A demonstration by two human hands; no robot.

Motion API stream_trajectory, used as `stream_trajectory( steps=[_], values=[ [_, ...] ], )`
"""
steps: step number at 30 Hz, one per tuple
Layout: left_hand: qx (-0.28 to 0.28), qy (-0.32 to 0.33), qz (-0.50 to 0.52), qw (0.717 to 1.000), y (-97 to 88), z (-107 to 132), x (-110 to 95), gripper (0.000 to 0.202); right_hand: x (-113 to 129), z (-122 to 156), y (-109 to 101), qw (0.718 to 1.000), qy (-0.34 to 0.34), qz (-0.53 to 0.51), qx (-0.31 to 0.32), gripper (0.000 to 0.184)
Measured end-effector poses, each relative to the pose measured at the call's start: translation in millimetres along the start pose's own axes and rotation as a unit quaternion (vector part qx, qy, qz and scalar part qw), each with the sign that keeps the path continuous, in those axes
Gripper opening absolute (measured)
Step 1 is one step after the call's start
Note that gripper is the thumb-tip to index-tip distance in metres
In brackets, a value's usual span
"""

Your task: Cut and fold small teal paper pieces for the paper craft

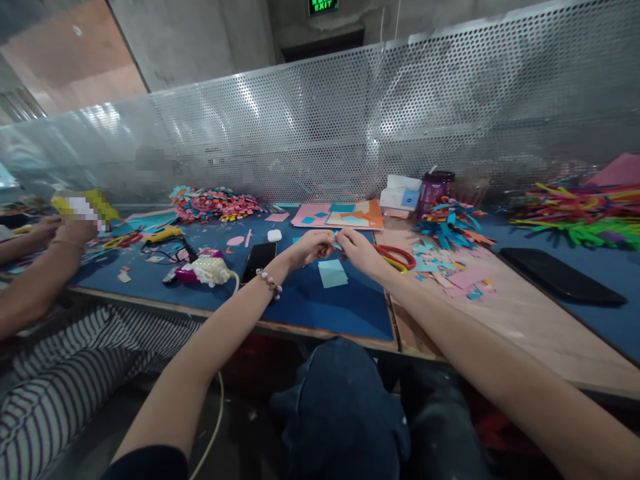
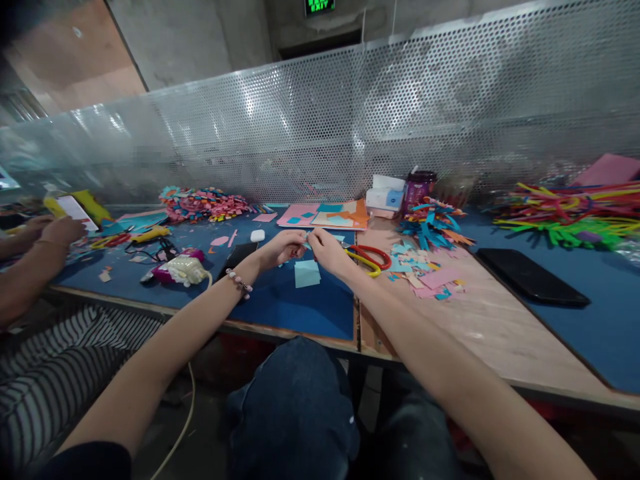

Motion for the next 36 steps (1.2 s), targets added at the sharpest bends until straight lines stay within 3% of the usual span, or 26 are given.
stream_trajectory(
  steps=[9, 17, 23, 28, 36],
  values=[
    [0.003, -0.035, -0.018, 0.999, -0.3, 0, 6, 0.016, -8, -3, -1, 0.998, 0.024, -0.032, 0.038, 0.027],
    [-0.092, 0.002, -0.04, 0.995, -21.4, -2, -2, 0.014, -13, -3, -13, 0.997, 0.016, -0.073, -0.013, 0.021],
    [-0.074, -0.006, -0.064, 0.995, -19.9, -3, 0, 0.014, -13, -3, -16, 0.995, 0.019, -0.096, -0.022, 0.021],
    [-0.103, 0.023, -0.117, 0.988, -29.1, -4, -4, 0.016, -12, -3, -18, 0.994, 0.029, -0.102, -0.014, 0.019],
    [-0.101, 0.055, -0.069, 0.991, -27.4, -4, -9, 0.019, -14, -3, -18, 0.992, 0.03, -0.123, -0.013, 0.022]
  ],
)
Point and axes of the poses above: each hand's wrist, its own z-axis away from the middle knuckle, its own y-axis out of the palm, x = y × z, the point moved 10 cm from there along -z, towards the middle knuckle, and after that the axes turned 6 degrees about y, right-handed, at the moved point
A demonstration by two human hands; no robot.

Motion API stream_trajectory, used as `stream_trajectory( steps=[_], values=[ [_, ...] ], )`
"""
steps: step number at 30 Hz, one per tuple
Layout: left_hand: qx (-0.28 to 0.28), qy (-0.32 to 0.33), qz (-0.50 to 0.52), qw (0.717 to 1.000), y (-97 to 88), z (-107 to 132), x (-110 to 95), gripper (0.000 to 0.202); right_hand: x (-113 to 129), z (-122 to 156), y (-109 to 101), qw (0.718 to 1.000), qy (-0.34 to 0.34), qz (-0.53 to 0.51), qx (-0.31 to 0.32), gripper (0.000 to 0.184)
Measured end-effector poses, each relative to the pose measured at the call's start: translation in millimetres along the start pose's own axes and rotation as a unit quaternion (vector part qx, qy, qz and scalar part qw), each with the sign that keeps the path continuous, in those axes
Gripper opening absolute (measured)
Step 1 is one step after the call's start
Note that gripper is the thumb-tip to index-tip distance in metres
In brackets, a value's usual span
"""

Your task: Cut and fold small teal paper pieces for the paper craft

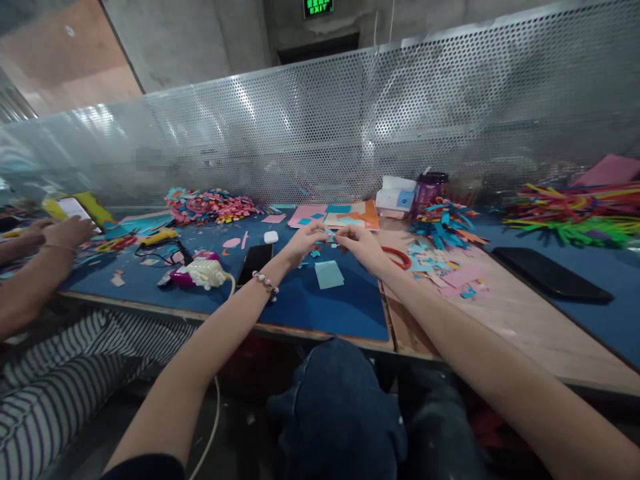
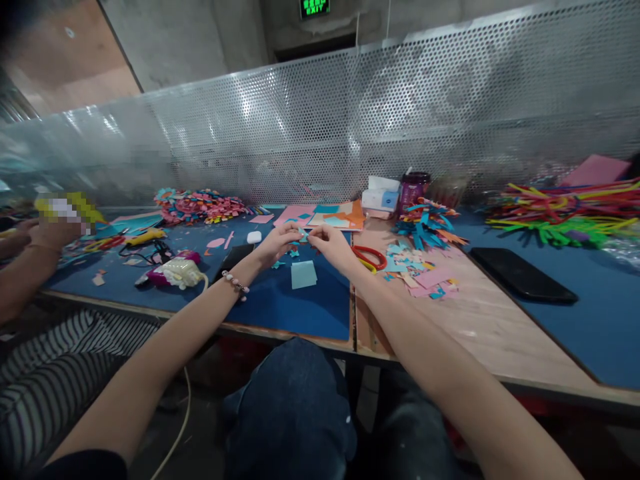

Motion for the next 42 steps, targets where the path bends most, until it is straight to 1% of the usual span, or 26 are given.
stream_trajectory(
  steps=[7, 12, 15, 30, 35, 42],
  values=[
    [0.0, -0.021, 0.033, 0.999, 0.7, 0.2, 4.4, 0.018, -0.7, -0.6, 2.4, 0.999, 0.001, -0.034, 0.008, 0.02],
    [0.023, -0.025, 0.054, 0.998, 7.6, 1.7, 1.5, 0.021, -0.7, 0.2, 4.8, 0.997, 0.003, -0.068, 0.024, 0.019],
    [0.025, -0.026, 0.061, 0.997, 8.0, 1.8, 1.5, 0.021, -0.1, 0.9, 6.1, 0.996, 0.002, -0.086, 0.031, 0.018],
    [0.03, -0.017, 0.082, 0.996, 8.9, 1.7, -0.5, 0.022, -2.4, 0.7, 8.3, 0.993, 0.004, -0.115, 0.037, 0.025],
    [0.034, -0.018, 0.082, 0.996, 9.0, 2.3, -0.1, 0.025, -4.7, -0.3, 10.3, 0.989, 0.006, -0.138, 0.049, 0.024],
    [0.034, -0.019, 0.079, 0.996, 8.5, 1.8, 0.8, 0.025, -8.5, -1.1, 10.5, 0.989, 0.012, -0.137, 0.048, 0.025]
  ],
)
Point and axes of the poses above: each hand's wrist, its own z-axis away from the middle knuckle, its own y-axis out of the palm, x = y × z, the point moved 10 cm from there along -z, towards the middle knuckle, and after that the axes turned 6 degrees about y, right-handed, at the moved point
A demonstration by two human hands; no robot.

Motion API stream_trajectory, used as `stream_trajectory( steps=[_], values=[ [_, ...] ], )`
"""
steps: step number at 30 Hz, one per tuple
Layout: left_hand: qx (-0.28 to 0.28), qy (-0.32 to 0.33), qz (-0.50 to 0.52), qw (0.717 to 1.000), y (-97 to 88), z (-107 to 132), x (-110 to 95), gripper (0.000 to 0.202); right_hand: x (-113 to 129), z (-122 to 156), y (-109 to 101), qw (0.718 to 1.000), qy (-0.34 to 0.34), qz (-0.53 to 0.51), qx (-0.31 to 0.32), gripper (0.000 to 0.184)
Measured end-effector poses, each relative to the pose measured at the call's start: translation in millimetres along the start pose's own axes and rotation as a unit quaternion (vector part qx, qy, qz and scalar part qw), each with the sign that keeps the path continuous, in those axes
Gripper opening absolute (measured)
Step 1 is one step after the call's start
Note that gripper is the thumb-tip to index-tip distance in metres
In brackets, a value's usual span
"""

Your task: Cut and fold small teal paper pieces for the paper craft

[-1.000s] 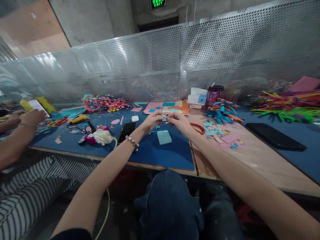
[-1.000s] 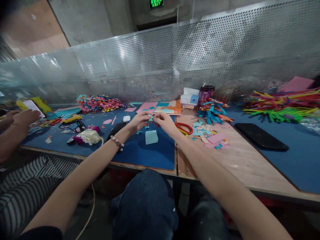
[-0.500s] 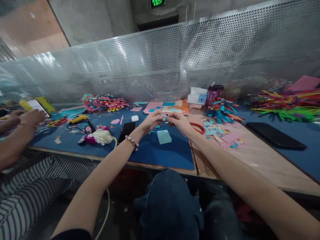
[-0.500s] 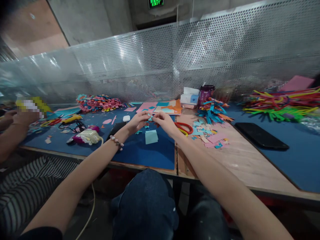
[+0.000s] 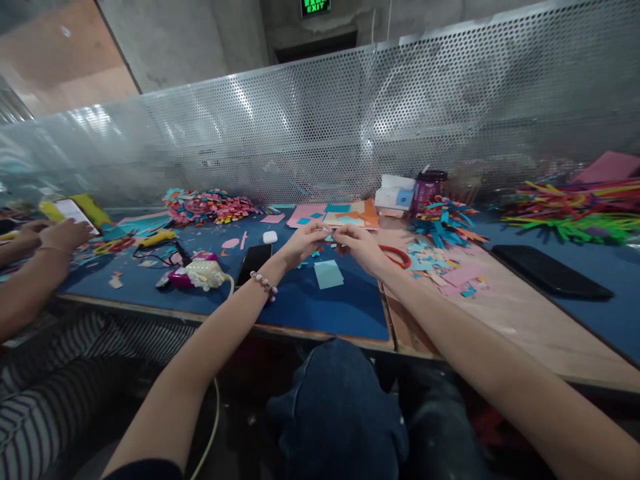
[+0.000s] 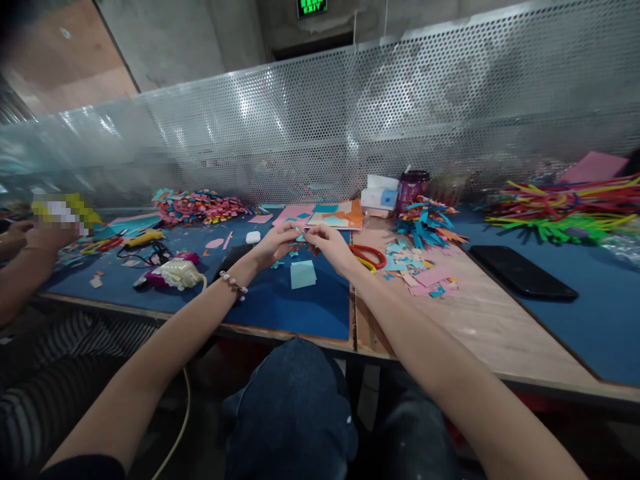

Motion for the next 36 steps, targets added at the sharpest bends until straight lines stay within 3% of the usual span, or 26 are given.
stream_trajectory(
  steps=[7, 18, 36],
  values=[
    [-0.015, -0.01, 0.003, 1.0, -2.4, 0, 2, 0.023, -2, -1, -2, 1.0, 0.014, 0.011, -0.008, 0.027],
    [-0.008, -0.014, 0.006, 1.0, -2.3, -2, 3, 0.022, 13, 4, -4, 0.991, -0.015, 0.129, -0.037, 0.031],
    [-0.01, -0.024, 0.024, 0.999, -4.3, -3, 7, 0.023, 12, 2, -3, 0.99, -0.028, 0.135, -0.024, 0.039]
  ],
)
Point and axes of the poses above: each hand's wrist, its own z-axis away from the middle knuckle, its own y-axis out of the palm, x = y × z, the point moved 10 cm from there along -z, towards the middle knuckle, and after that the axes turned 6 degrees about y, right-handed, at the moved point
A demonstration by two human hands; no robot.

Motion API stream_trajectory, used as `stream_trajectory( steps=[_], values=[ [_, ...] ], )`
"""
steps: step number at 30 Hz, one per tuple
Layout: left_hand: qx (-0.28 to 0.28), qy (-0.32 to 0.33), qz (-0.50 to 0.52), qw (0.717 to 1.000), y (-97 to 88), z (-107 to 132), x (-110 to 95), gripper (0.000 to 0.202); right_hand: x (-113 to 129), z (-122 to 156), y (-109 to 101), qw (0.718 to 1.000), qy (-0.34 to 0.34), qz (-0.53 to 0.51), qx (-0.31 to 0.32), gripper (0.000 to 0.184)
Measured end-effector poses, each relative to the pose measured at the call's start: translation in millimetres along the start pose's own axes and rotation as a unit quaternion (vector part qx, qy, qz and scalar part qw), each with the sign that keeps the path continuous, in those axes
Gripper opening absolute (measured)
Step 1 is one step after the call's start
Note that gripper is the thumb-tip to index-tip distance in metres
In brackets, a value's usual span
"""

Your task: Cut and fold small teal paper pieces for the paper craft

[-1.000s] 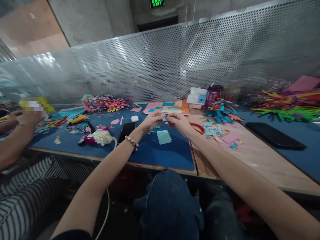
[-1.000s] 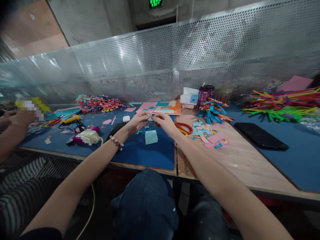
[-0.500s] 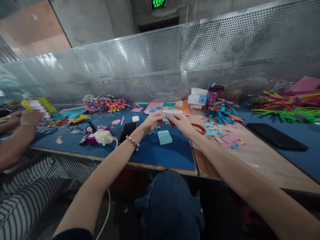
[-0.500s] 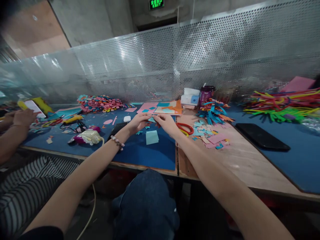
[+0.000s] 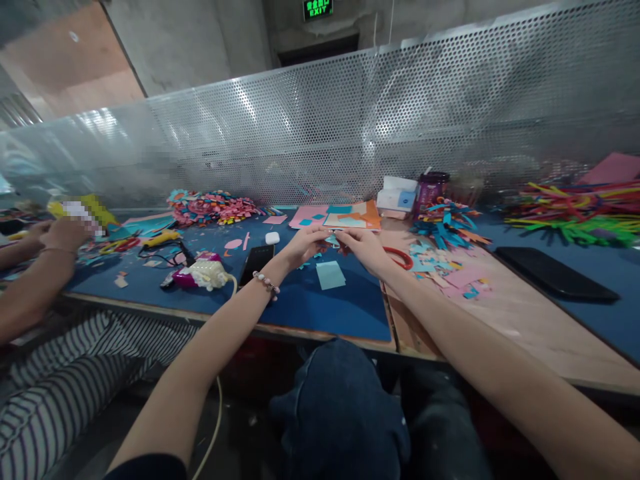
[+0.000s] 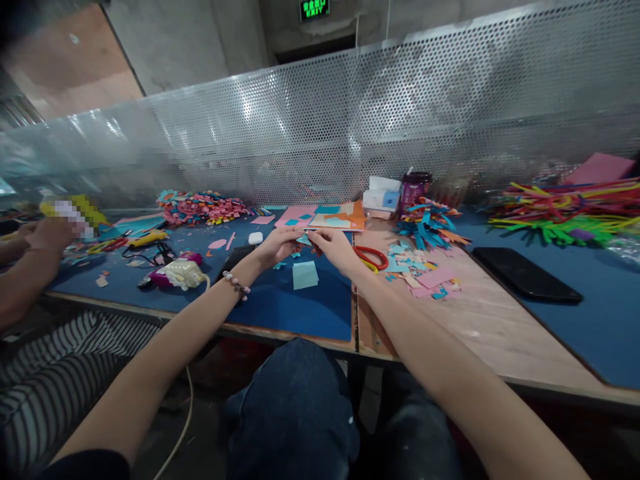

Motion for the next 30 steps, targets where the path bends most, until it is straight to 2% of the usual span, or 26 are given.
stream_trajectory(
  steps=[30],
  values=[
    [0.002, -0.009, 0.023, 1.0, -0.6, 0.3, 2.6, 0.02, -3.0, -1.3, -1.0, 1.0, 0.005, -0.004, -0.002, 0.035]
  ],
)
Point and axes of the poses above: each hand's wrist, its own z-axis away from the middle knuckle, its own y-axis out of the palm, x = y × z, the point moved 10 cm from there along -z, towards the middle knuckle, and after that the axes turned 6 degrees about y, right-handed, at the moved point
